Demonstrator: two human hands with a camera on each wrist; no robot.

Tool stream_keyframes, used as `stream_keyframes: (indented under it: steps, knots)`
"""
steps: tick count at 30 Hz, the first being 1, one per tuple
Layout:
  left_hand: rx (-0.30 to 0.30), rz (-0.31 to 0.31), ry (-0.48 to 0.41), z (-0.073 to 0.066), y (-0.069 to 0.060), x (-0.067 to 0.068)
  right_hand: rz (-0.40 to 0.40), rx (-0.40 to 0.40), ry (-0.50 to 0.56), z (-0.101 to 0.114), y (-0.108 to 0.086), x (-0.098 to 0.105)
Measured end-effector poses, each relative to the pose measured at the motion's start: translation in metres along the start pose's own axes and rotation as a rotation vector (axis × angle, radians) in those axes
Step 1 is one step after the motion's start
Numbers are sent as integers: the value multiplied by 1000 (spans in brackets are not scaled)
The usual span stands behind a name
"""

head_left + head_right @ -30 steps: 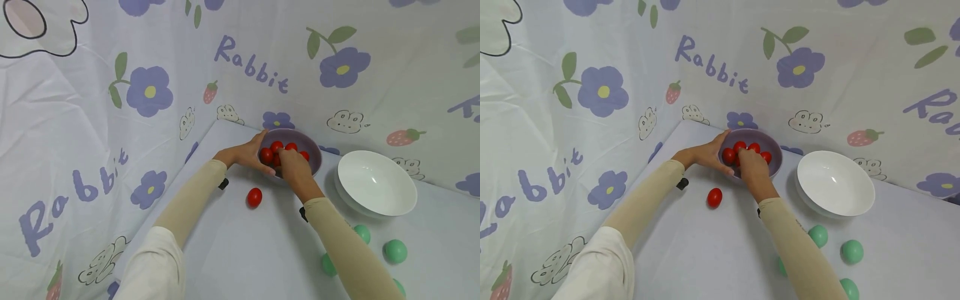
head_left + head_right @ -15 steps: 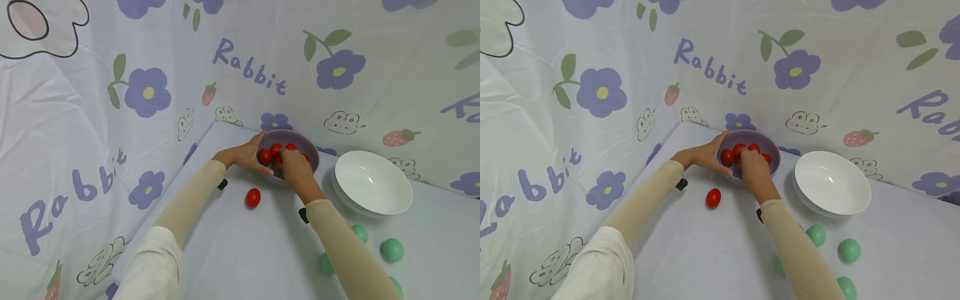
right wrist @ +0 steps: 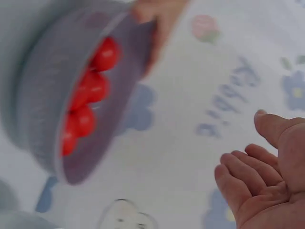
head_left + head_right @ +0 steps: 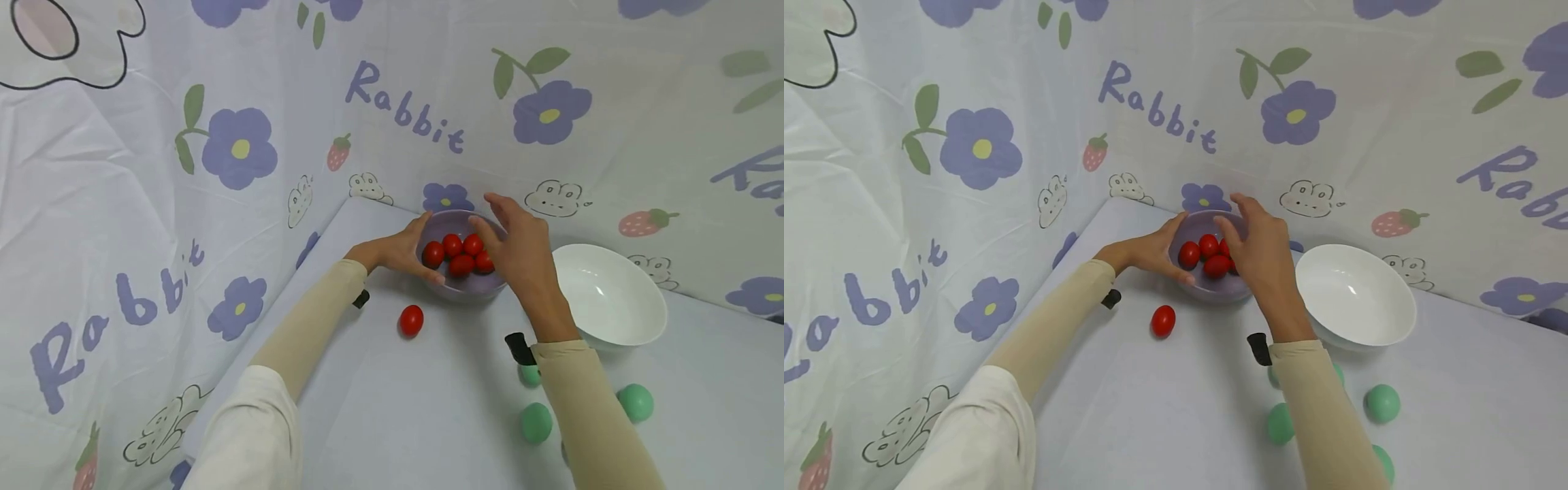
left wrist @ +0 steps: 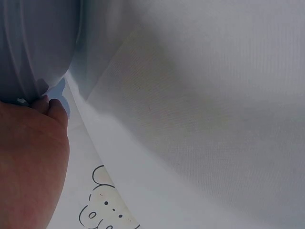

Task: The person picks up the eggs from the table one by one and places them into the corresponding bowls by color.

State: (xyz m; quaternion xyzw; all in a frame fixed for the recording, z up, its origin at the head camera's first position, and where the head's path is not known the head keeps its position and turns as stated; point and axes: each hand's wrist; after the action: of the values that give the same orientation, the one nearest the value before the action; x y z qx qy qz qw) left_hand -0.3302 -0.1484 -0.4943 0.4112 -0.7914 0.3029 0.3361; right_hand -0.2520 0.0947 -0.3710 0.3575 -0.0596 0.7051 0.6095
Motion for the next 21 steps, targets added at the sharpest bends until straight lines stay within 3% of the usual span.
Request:
stream_keyframes:
  steps: [7,14,17,21]
  knots:
    - [-15,-10,-18,2,1,0,-176,168,147,39,-21,7]
    - [-10,-2,-24,2,2,-2,-249,259,272,69,-52,2]
    - [-12,-4,-19,2,2,-3,-252,257,290,70,-64,-5]
    - [-35,-27,-10,-1,1,0,-210,260,354,50,-76,-23]
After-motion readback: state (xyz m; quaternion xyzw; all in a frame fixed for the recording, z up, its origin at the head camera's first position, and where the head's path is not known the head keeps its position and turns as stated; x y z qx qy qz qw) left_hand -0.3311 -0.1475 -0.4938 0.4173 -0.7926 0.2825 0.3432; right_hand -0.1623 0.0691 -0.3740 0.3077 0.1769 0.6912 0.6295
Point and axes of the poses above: each hand's wrist, its own y-axis towards the middle knuckle, its own x-axis out of the back of the hand, z = x × y, and after that the axes turned 10 degrees about y, right-handed
